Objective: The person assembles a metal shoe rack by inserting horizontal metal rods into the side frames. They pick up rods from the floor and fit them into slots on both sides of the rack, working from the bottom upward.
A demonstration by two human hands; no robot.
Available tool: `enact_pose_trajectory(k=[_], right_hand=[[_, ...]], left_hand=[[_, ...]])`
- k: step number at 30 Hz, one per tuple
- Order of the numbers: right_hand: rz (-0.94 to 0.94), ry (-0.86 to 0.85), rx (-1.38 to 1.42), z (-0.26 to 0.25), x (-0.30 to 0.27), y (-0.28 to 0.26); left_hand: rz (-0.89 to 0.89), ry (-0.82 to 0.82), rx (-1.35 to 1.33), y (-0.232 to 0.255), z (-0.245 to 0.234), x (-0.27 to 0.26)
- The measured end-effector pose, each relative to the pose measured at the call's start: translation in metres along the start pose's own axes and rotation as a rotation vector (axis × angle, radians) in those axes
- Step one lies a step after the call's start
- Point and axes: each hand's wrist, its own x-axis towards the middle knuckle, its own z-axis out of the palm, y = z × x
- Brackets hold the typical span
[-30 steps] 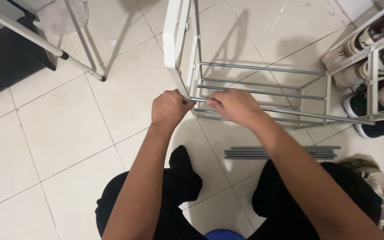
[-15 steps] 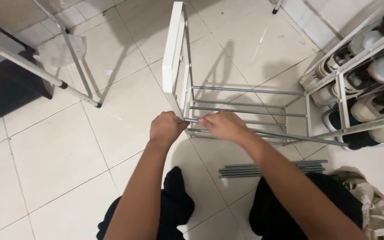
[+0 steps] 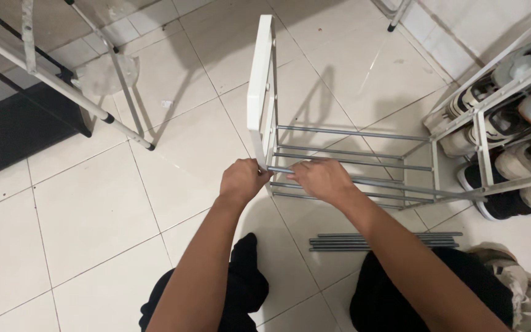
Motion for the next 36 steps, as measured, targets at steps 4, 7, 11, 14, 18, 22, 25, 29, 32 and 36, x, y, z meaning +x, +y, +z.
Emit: enact_pose_trajectory(k=[4, 7, 11, 14, 18, 22, 25, 29, 32, 36], right_hand=[[0.123, -0.215, 0.154, -0.006, 0.006, 0.006], [0.047, -0.127, 0.086, -0.001, 0.009, 0.007], [0.036, 0.114, 0.001, 0.012, 0.002, -0.003], [0.036, 0.129, 0.013, 0.015, -0.004, -0.006], [0.121, -0.040, 0.066, 0.002, 0.003, -0.008], [0.435, -0.425, 0.324, -0.015, 0.018, -0.001], [0.376, -0.323, 0.341, -0.012, 0.018, 0.000], [0.130, 0.033, 0.164, 0.008, 0.008, -0.006], [0.064, 0.093, 0.062, 0.014, 0.006, -0.005], [0.224, -0.230, 0.215, -0.001, 0.012, 0.002]], left_hand=[[0.036, -0.003, 0.041, -0.005, 0.002, 0.000], [0.059, 0.011, 0.066, -0.008, 0.001, 0.000], [0.066, 0.052, 0.094, -0.009, 0.000, 0.002], [0.079, 0.040, 0.068, -0.009, 0.004, 0.003], [0.104, 0.042, 0.060, -0.010, 0.007, 0.005], [0.068, 0.009, 0.056, -0.009, 0.006, 0.006], [0.006, 0.062, 0.060, -0.005, 0.009, 0.006], [-0.019, 0.229, 0.073, 0.000, 0.016, 0.008], [-0.007, 0.266, 0.034, 0.001, 0.017, 0.010], [-0.044, 0.170, -0.024, 0.005, 0.013, 0.010]])
